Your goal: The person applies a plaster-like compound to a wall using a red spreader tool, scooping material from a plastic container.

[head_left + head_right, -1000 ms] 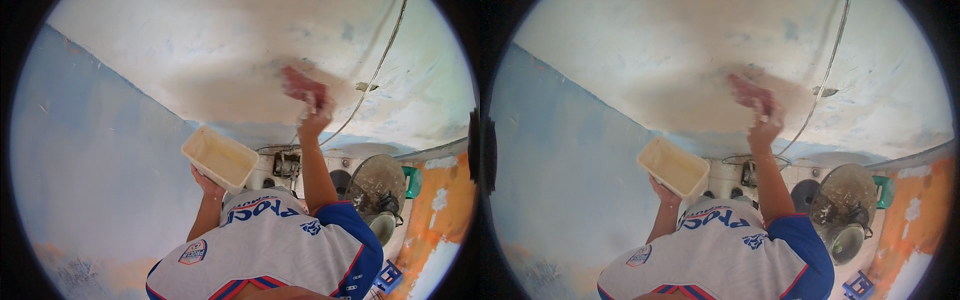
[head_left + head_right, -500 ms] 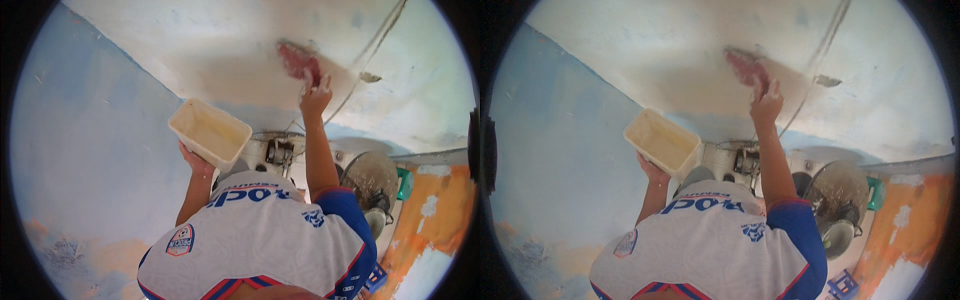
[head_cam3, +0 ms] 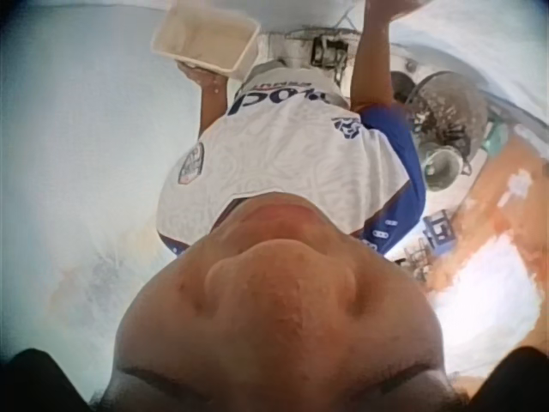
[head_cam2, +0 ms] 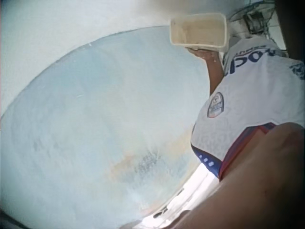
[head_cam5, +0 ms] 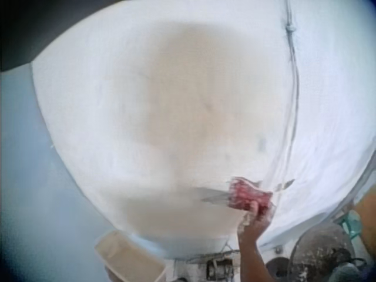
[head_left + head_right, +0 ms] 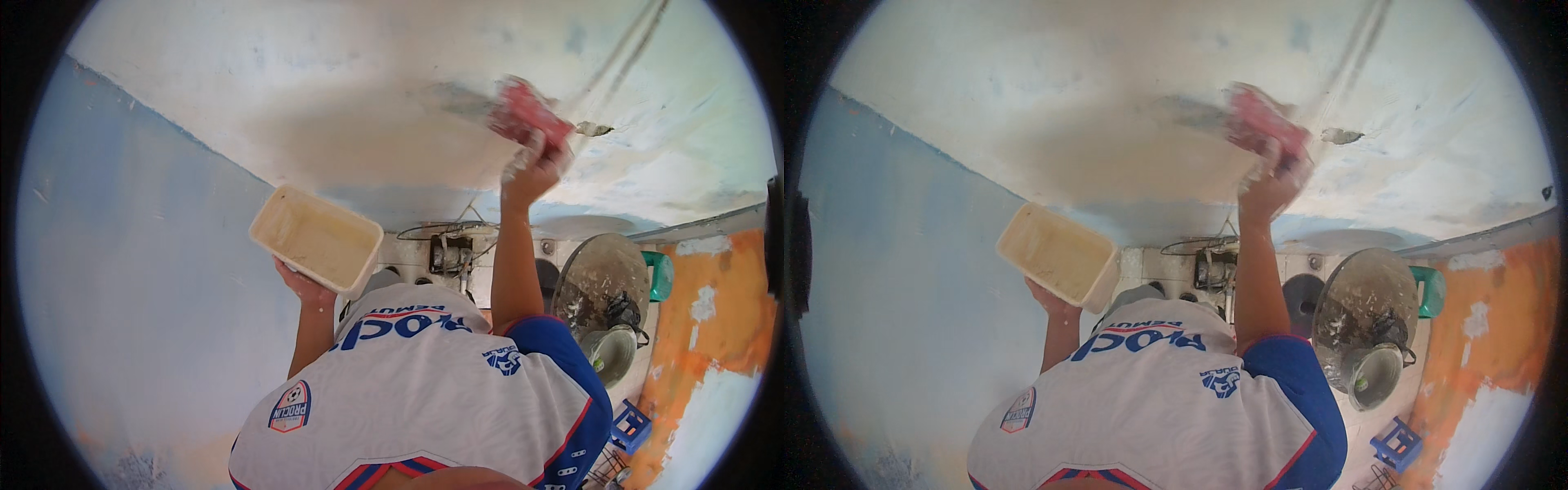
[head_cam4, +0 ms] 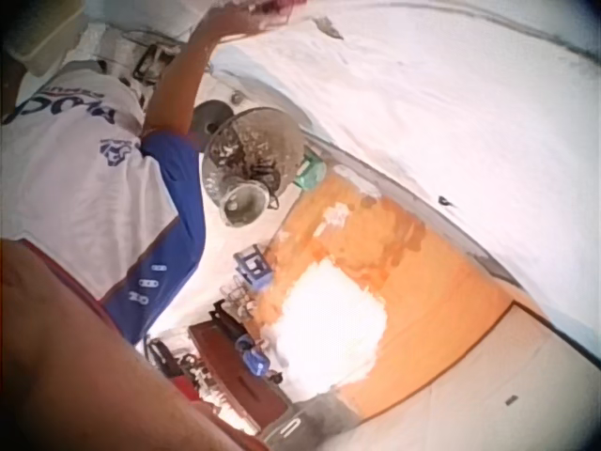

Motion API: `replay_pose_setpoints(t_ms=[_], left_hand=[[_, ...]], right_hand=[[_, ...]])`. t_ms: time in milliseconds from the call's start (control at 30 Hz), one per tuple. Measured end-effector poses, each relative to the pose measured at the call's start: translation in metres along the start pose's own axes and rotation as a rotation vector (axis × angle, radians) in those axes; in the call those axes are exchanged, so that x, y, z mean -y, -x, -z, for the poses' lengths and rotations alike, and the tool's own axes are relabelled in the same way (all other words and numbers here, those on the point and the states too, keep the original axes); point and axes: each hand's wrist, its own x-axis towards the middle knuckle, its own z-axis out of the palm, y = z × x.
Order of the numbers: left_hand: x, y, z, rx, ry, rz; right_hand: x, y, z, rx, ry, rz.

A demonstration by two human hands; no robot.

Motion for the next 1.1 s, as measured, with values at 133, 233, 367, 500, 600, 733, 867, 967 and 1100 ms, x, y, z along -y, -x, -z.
replay_pose_setpoints(t_ms=[133, 233, 367, 500, 600, 733, 867, 967, 1100], left_hand=[[-0.020, -0.016, 0.007, 0.020, 0.019, 0.033], [-0.029, -0.030, 0.005, 0.005, -0.004, 0.064], [-0.042, -0.048, 0.016, 0.026, -0.004, 0.086], [-0.048, -0.066, 0.032, 0.081, 0.010, 0.118], [-0.054, -0.073, 0.017, 0.154, 0.020, 0.172], [-0.062, -0.078, 0.028, 0.107, -0.017, 0.153], [-0.068, -0.075, 0.032, 0.149, -0.042, 0.131], [-0.072, -0.075, 0.024, 0.074, -0.006, 0.198], [-0.123, -0.037, 0.095, 0.200, 0.015, 0.250]], right_hand=[[0.004, 0.018, 0.005, 0.305, 0.219, 0.431], [0.006, 0.041, -0.018, 0.524, 0.534, 0.422], [0.000, 0.012, -0.009, -0.011, 0.185, -0.050], [0.005, 0.024, 0.000, -0.051, 0.284, 0.100], [-0.012, 0.050, -0.021, 0.349, 0.519, 0.415], [-0.028, 0.029, -0.010, 0.098, 0.427, 0.205], [0.010, 0.034, -0.020, -0.112, 0.160, 0.119], [0.009, 0.053, -0.026, 0.308, 0.499, 0.265], [-0.009, 0.028, -0.019, 0.152, 0.472, 0.226]])
